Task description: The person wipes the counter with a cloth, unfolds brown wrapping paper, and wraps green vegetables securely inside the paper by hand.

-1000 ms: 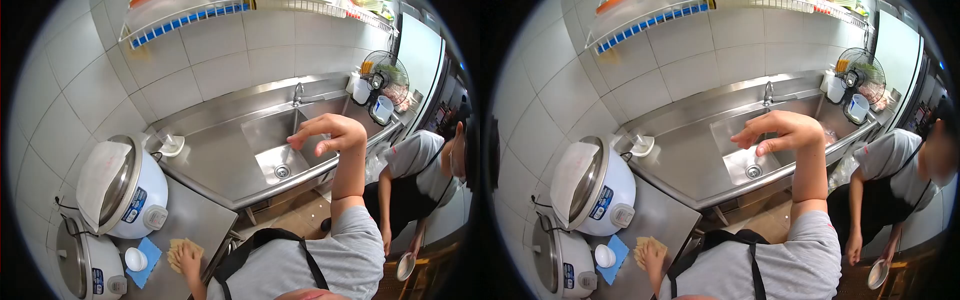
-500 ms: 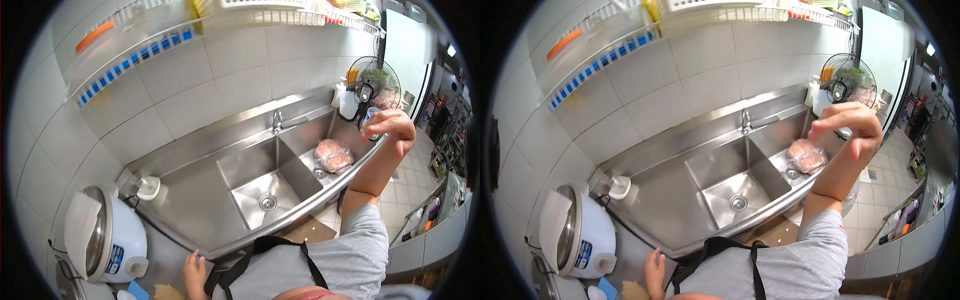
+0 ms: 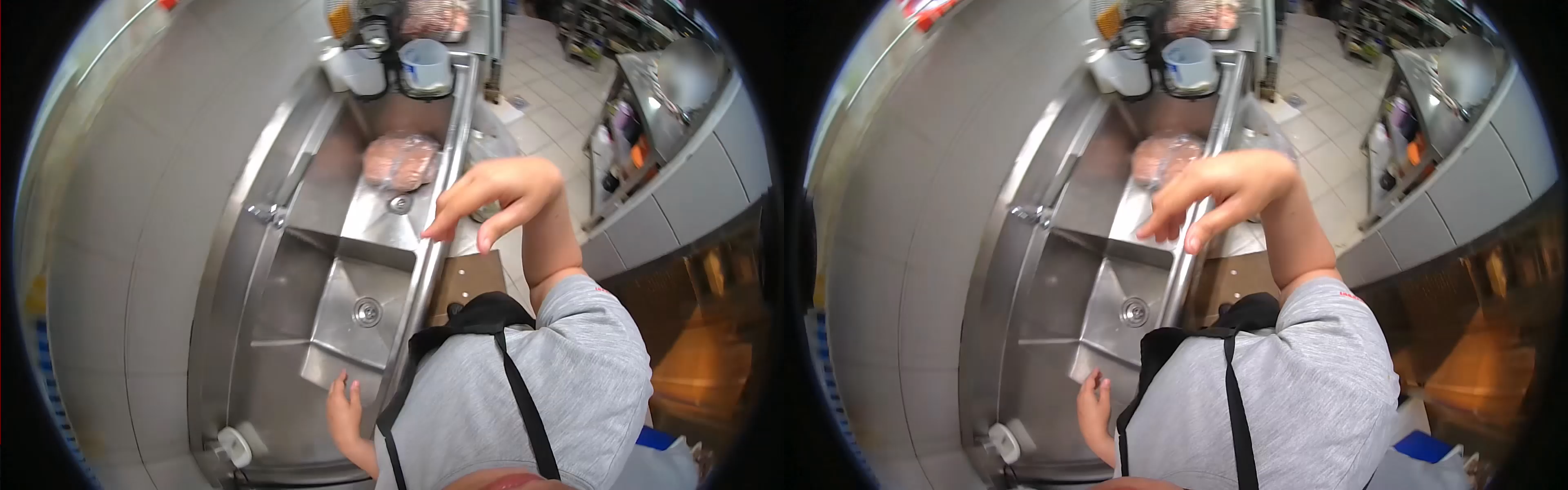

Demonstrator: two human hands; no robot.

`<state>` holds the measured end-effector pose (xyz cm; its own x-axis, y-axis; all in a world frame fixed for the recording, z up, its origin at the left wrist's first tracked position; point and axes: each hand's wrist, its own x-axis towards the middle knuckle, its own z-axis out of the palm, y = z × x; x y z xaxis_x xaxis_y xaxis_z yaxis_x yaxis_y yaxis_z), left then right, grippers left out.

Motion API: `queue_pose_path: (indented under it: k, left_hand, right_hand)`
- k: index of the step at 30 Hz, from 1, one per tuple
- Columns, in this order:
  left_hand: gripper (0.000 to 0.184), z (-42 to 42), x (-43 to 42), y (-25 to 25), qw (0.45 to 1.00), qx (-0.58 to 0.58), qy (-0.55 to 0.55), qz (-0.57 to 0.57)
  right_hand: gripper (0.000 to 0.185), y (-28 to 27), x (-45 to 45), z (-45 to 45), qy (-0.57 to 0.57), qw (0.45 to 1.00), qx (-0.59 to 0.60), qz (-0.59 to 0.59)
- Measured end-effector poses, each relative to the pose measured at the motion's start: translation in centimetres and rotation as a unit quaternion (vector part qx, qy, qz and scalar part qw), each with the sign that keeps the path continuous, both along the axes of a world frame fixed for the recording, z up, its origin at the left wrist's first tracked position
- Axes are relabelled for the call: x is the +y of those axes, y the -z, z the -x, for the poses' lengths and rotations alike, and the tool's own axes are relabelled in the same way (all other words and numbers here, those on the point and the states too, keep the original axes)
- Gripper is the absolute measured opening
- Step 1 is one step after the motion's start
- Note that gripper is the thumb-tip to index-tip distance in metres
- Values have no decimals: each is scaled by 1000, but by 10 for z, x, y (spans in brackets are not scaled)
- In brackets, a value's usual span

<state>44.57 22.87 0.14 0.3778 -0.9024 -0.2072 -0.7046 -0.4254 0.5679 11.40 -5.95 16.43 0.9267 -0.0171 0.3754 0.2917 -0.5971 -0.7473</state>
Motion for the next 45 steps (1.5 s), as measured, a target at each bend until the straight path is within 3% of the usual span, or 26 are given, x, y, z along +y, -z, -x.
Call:
queue_pose_path:
  k: [2, 4, 5, 6, 7, 8, 9, 12, 13, 14, 17, 20, 22, 24, 27, 29, 32, 35, 37, 40, 42, 44, 45]
  left_hand:
    - [38, 11, -40, -15, 998, -24, 52, 30]
    - [38, 40, -85, -42, 994, -29, 82, 59]
    - [37, 52, -104, -44, 993, -10, 107, 56]
    - [37, 65, -124, -43, 990, 9, 131, 56]
    - [37, 78, -142, -41, 986, 31, 153, 59]
    - [36, 91, -162, -36, 980, 12, 196, 38]
    - [35, 106, -181, -31, 977, 6, 212, 22]
    - [35, 157, -244, -13, 964, -7, 264, 3]
    - [36, 179, -266, -7, 963, 7, 270, 9]
    - [36, 203, -290, -2, 960, 22, 278, 14]
    - [36, 284, -374, 12, 938, 58, 339, 42]
    - [36, 378, -442, -10, 905, 67, 417, 41]
    - [36, 419, -475, -9, 883, 61, 464, 32]
    - [38, 451, -510, -2, 863, 62, 500, 16]
    - [38, 489, -564, 21, 861, 71, 504, -11]
    - [42, 512, -611, 40, 863, 45, 502, -38]
    - [42, 561, -685, 48, 881, 11, 468, -72]
    - [42, 610, -773, 56, 871, -21, 487, -58]
    - [41, 647, -829, 37, 871, -24, 490, -23]
    - [41, 723, -903, 3, 846, -49, 528, 58]
    - [43, 783, -951, -2, 807, -63, 585, 48]
    - [43, 851, -991, 4, 729, -5, 682, 60]
    - [42, 886, -1010, 6, 693, 59, 719, -1]
  right_hand:
    - [42, 40, -7, 19, 21, 989, 73, -127]
    - [38, 90, -17, 35, 120, 971, 113, -171]
    - [41, 121, -24, 44, 212, 933, 201, -209]
    - [46, 153, -29, 54, 328, 908, 242, -96]
    - [44, 203, -36, 67, 428, 834, 348, 35]
    - [37, 245, -38, 83, 478, 719, 487, 128]
    - [30, 287, -46, 101, 498, 645, 569, 108]
    - [39, 398, -67, 179, 392, 743, 538, -74]
    - [47, 416, -70, 202, 381, 725, 548, -168]
    - [50, 461, -75, 225, 360, 707, 587, -157]
    - [46, 444, -96, 294, 341, 679, 634, -144]
    - [53, 471, -147, 379, 429, 592, 554, -398]
    - [46, 469, -189, 426, 552, 542, 500, -389]
    - [40, 461, -231, 466, 621, 562, 501, -218]
    - [36, 453, -294, 507, 638, 564, 460, -253]
    - [35, 426, -329, 526, 627, 544, 423, -363]
    - [35, 431, -385, 571, 606, 601, 325, -407]
    - [35, 449, -441, 635, 615, 609, 316, -389]
    - [34, 470, -458, 680, 632, 543, 311, -458]
    - [35, 476, -481, 744, 671, 477, 385, -418]
    - [35, 491, -502, 776, 688, 432, 369, -452]
    - [34, 490, -536, 796, 680, 401, 360, -497]
    - [34, 492, -560, 805, 667, 432, 355, -492]
